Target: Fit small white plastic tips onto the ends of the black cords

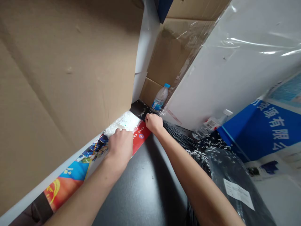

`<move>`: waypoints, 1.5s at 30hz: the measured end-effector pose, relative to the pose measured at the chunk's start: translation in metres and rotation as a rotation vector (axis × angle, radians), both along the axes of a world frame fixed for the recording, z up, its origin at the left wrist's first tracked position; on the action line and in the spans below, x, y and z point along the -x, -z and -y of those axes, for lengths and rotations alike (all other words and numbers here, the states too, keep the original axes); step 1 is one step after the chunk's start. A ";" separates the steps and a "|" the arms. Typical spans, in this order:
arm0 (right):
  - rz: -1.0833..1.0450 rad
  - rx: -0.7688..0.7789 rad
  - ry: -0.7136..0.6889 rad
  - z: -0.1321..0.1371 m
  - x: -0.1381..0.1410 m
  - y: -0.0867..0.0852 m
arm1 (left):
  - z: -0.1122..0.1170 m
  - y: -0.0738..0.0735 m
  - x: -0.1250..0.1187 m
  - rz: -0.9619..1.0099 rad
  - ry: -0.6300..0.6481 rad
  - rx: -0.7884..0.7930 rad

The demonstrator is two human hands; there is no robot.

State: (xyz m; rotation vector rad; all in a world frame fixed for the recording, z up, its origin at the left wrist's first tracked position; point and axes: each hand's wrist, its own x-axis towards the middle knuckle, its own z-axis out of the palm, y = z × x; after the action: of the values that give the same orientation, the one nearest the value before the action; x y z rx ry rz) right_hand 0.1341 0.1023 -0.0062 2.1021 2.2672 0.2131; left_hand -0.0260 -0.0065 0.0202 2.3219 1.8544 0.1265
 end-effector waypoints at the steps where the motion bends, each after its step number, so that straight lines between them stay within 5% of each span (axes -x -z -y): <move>1: 0.007 -0.005 -0.013 0.001 -0.001 0.000 | -0.002 0.000 0.000 0.001 -0.011 0.008; 17: -0.079 -0.059 -0.063 0.007 0.002 0.008 | 0.002 -0.007 0.002 -0.041 0.020 0.036; 21: -0.164 -0.124 -0.043 0.013 0.002 -0.001 | 0.001 -0.003 0.002 -0.092 0.025 -0.001; 24: -0.324 -0.346 -0.119 0.019 0.002 -0.033 | 0.000 0.000 0.003 -0.105 0.037 -0.025; 28: -0.512 -0.709 -0.262 0.045 -0.001 -0.111 | -0.001 0.003 0.004 -0.103 0.038 -0.026; 31: -0.332 -0.725 -0.308 0.083 -0.002 -0.164 | -0.004 0.007 -0.001 0.051 0.049 0.007; 33: -0.168 -0.633 -0.285 0.114 -0.002 -0.178 | -0.004 0.012 -0.008 0.291 0.168 0.041; 36: 0.030 -0.355 -0.199 0.158 -0.007 -0.160 | 0.001 0.022 -0.024 0.721 0.373 0.199; 40: 0.037 0.003 0.005 0.195 -0.034 -0.101 | 0.014 0.037 -0.046 1.201 0.388 0.613; 43: -0.191 0.106 0.143 0.207 -0.058 -0.064 | 0.022 0.044 -0.057 1.422 0.324 0.783; 45: -0.423 0.041 0.136 0.210 -0.068 -0.046 | 0.024 0.047 -0.060 1.506 0.244 0.867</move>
State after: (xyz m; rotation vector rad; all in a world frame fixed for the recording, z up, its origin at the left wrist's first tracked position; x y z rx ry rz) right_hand 0.2020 -0.1077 0.0400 2.4586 2.2851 -0.3099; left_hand 0.0344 -0.0306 -0.0265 1.0955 0.5976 0.6425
